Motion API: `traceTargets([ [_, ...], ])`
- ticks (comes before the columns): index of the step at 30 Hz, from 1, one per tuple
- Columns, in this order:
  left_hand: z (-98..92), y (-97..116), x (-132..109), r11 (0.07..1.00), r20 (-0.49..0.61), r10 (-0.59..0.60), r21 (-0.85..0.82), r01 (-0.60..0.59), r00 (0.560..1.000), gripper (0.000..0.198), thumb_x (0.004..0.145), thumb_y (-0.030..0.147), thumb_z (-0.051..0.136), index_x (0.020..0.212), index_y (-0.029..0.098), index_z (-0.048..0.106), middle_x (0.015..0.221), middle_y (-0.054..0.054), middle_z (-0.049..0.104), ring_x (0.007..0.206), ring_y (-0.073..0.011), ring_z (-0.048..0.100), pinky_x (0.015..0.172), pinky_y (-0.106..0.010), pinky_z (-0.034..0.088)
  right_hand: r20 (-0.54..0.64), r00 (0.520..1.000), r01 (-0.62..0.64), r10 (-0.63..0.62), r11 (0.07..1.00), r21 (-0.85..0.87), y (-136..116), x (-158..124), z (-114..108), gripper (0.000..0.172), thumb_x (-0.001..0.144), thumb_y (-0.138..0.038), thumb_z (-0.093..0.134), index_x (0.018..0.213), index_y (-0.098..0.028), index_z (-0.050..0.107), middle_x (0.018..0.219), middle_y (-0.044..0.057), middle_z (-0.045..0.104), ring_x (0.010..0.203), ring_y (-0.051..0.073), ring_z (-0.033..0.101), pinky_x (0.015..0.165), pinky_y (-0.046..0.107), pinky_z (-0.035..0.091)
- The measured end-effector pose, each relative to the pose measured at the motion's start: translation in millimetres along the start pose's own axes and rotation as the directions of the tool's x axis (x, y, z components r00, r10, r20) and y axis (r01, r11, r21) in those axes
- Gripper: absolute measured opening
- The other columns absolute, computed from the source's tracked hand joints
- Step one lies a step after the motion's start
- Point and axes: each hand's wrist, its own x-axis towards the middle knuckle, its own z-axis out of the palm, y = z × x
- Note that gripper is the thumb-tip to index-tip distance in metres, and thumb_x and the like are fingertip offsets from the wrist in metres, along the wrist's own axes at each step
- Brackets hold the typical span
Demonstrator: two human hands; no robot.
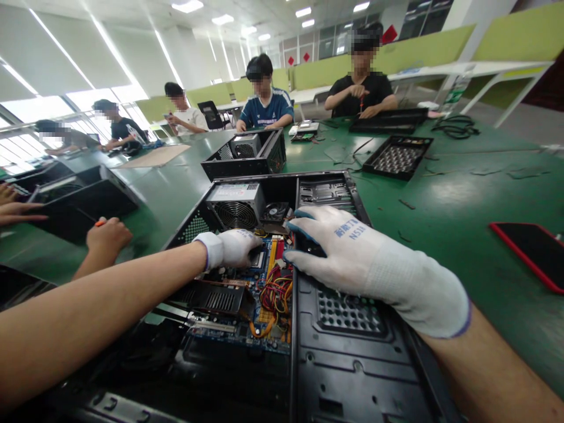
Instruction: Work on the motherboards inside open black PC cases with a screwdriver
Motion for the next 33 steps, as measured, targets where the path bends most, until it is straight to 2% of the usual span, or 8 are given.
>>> traceTargets([
  [6,3.5,-2.0,1.3,1.000,-0.020,0.012,0.002,-0.012,1.000,0.047,0.078,0.032,0.074,0.123,0.020,0.071,0.122,-0.012,0.077,0.109,-0.0312,0.074,0.090,-0.036,0.060,-0.009,1.000,0.015,-0.014,0.999,0.032,-4.2,1.0,-3.0,0.051,0.102,-0.058,0.054,0.139,-0.025,0.065,0.143,0.011,0.064,0.131,0.033,0.062,0.111,0.046,0.050],
  [20,3.6,0.9,1.1,1.000,-0.027,-0.002,0.009,0.003,1.000,0.048,0.082,0.039,0.074,0.126,0.020,0.071,0.122,-0.011,0.077,0.110,-0.0304,0.073,0.090,-0.035,0.058,-0.032,0.998,0.060,-0.061,0.998,-0.032,-3.2,-1.2,-2.1,0.051,0.104,-0.056,0.051,0.137,-0.019,0.063,0.137,0.013,0.066,0.126,0.030,0.064,0.106,0.043,0.052],
  [27,2.8,1.3,2.6,1.000,0.003,-0.028,0.009,0.027,1.000,0.052,0.079,0.042,0.078,0.126,0.021,0.071,0.123,-0.011,0.077,0.110,-0.0314,0.074,0.090,-0.036,0.059,-0.024,0.999,0.046,-0.047,0.999,-0.018,-4.8,-0.8,-3.8,0.049,0.104,-0.056,0.051,0.134,-0.020,0.066,0.134,0.013,0.068,0.124,0.031,0.065,0.103,0.043,0.053],
  [33,3.0,1.8,3.2,1.000,0.012,-0.018,-0.007,0.018,1.000,0.053,0.075,0.040,0.079,0.123,0.019,0.071,0.125,-0.014,0.076,0.111,-0.0345,0.073,0.092,-0.039,0.060,-0.029,0.999,0.030,-0.031,0.999,-0.029,-4.1,-2.5,-2.7,0.053,0.104,-0.057,0.050,0.138,-0.019,0.064,0.139,0.014,0.066,0.127,0.031,0.064,0.108,0.046,0.053],
])
